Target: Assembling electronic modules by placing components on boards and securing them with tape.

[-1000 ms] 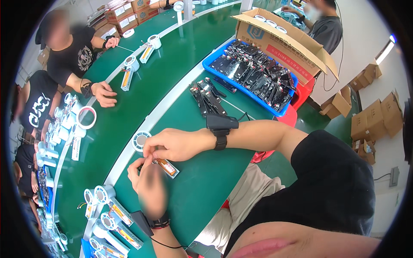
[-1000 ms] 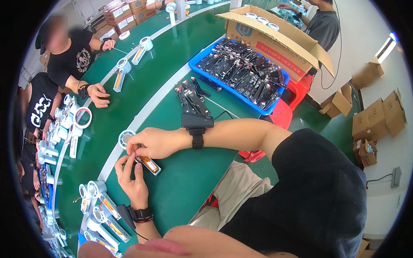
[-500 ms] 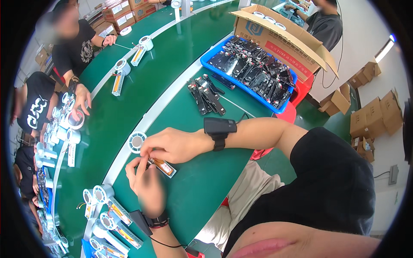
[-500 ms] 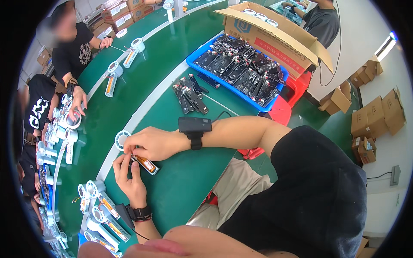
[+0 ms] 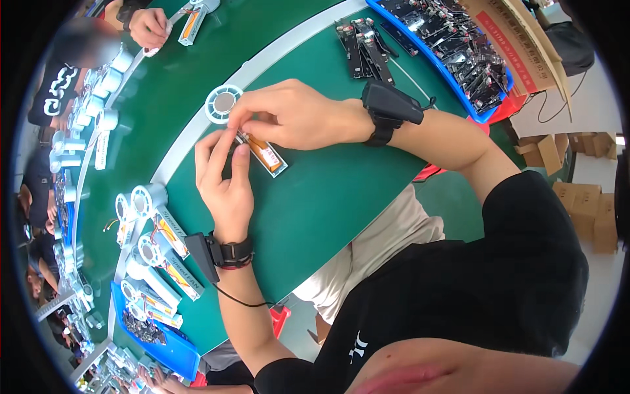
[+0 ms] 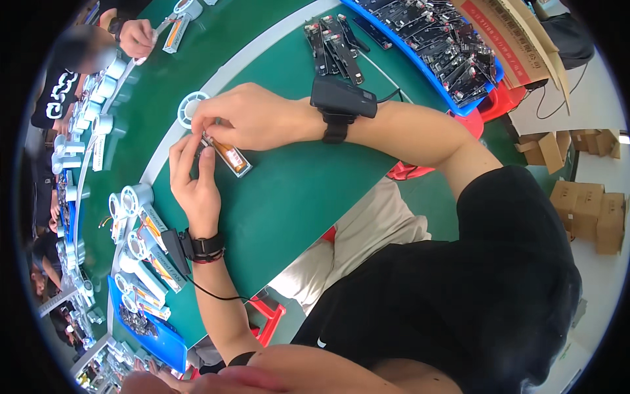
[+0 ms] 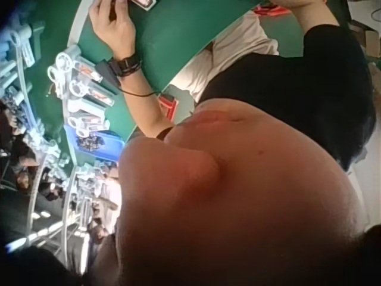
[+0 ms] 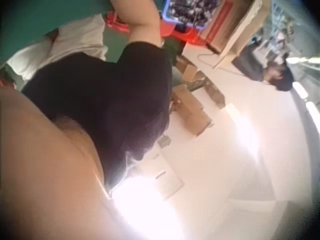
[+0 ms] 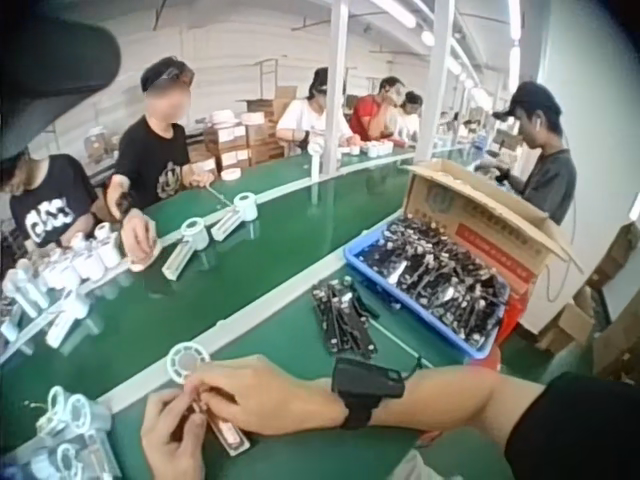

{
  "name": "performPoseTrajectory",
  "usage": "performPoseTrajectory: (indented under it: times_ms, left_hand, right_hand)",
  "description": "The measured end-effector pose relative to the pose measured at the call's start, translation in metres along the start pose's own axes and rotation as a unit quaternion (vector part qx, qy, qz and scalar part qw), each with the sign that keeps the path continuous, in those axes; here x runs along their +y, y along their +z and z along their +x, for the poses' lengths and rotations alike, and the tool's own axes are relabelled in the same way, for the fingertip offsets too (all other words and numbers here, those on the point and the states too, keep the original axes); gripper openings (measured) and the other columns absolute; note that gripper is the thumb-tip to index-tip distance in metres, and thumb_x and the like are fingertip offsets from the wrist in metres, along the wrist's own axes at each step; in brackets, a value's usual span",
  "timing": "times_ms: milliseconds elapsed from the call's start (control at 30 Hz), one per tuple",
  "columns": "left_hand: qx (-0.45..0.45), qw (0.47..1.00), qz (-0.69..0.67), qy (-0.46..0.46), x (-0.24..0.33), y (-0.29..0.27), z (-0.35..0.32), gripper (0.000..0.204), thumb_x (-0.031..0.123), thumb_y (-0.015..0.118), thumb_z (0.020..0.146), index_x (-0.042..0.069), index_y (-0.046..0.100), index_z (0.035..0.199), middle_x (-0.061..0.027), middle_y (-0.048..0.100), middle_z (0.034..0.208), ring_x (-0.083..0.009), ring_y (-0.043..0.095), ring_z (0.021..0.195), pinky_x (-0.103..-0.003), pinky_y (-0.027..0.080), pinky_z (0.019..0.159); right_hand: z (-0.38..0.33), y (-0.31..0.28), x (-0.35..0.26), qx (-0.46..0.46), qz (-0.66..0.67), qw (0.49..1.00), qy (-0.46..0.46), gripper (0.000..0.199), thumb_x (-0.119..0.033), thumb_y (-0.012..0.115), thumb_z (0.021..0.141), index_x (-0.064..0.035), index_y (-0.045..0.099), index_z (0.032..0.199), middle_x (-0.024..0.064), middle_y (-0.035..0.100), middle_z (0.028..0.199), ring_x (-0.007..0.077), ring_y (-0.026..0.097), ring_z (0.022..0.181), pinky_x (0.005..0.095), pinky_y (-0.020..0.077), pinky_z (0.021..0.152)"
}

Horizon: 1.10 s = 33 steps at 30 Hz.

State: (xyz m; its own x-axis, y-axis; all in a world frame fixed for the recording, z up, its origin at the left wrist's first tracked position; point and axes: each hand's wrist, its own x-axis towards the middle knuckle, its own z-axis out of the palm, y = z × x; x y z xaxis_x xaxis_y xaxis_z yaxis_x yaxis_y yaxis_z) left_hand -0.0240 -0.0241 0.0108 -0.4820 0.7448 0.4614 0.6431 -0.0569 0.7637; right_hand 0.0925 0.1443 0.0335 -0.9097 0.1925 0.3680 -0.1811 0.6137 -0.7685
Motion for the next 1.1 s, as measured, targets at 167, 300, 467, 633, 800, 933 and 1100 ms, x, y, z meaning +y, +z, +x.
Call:
performPoseTrajectory:
  times_ms: [167,300,467,633,800,933,1100]
  left_hand:
    - [-0.001,1.000,-0.007,-0.007,0.003,0.001,0.000,0.030,0.006,0.069,0.093,0.006,0.071,0.123,-0.0104,0.063,0.109,-0.0197,0.062,0.094,-0.029,0.051,0.075]
    - [-0.008,1.000,0.014,0.001,0.004,0.004,0.002,0.029,0.007,0.070,0.092,0.008,0.072,0.121,-0.0095,0.063,0.109,-0.0211,0.061,0.096,-0.032,0.049,0.080]
    - [0.003,0.987,0.151,0.053,0.004,0.003,-0.001,0.030,0.008,0.072,0.089,0.012,0.074,0.119,-0.0084,0.063,0.107,-0.0239,0.059,0.097,-0.037,0.043,0.090]
    - [0.011,0.978,0.199,0.069,0.011,0.006,0.000,0.032,0.008,0.073,0.087,0.014,0.074,0.119,-0.0076,0.063,0.105,-0.0251,0.059,0.096,-0.040,0.040,0.092]
    - [0.020,0.968,0.231,0.092,0.016,0.005,0.000,0.035,0.007,0.074,0.086,0.014,0.073,0.120,-0.0075,0.062,0.102,-0.0252,0.059,0.094,-0.040,0.041,0.090]
    - [0.033,0.969,0.225,0.100,0.017,0.006,-0.001,0.035,0.007,0.074,0.086,0.014,0.073,0.121,-0.0074,0.061,0.101,-0.0253,0.058,0.092,-0.040,0.042,0.087]
    - [0.053,0.971,0.206,0.106,0.009,0.007,0.001,0.033,0.008,0.073,0.087,0.013,0.073,0.120,-0.0080,0.061,0.100,-0.0263,0.058,0.091,-0.041,0.043,0.085]
  right_hand:
    - [0.000,0.007,0.010,0.046,0.115,0.992,0.018,0.022,-0.008,0.065,0.093,-0.0044,0.065,0.115,0.0087,0.073,0.093,0.0145,0.071,0.078,0.0286,0.0552,0.069]
    - [0.001,-0.005,0.004,0.021,0.116,0.991,0.064,0.024,-0.009,0.066,0.092,-0.0036,0.064,0.115,0.0076,0.073,0.090,0.0138,0.071,0.078,0.0290,0.0552,0.068]
    - [0.002,-0.005,0.001,-0.004,0.099,0.993,0.071,0.027,-0.011,0.070,0.089,-0.0029,0.064,0.114,0.0076,0.073,0.090,0.0123,0.069,0.077,0.0270,0.0540,0.066]
    - [0.001,-0.007,0.000,-0.012,0.132,0.986,0.097,0.026,-0.011,0.072,0.087,-0.0029,0.062,0.110,0.0065,0.071,0.089,0.0104,0.066,0.075,0.0247,0.0519,0.066]
    - [0.001,-0.004,-0.002,0.010,0.200,0.974,0.105,0.021,-0.008,0.073,0.086,-0.0039,0.059,0.101,0.0038,0.069,0.089,0.0078,0.061,0.074,0.0236,0.0498,0.066]
    - [0.000,-0.001,-0.003,0.016,0.207,0.973,0.099,0.020,-0.005,0.072,0.086,-0.0046,0.056,0.097,0.0031,0.067,0.092,0.0067,0.060,0.074,0.0231,0.0483,0.066]
    - [0.002,0.001,0.000,0.018,0.209,0.974,0.090,0.018,-0.005,0.071,0.089,-0.0039,0.058,0.101,0.0031,0.067,0.093,0.0075,0.061,0.077,0.0232,0.0500,0.068]
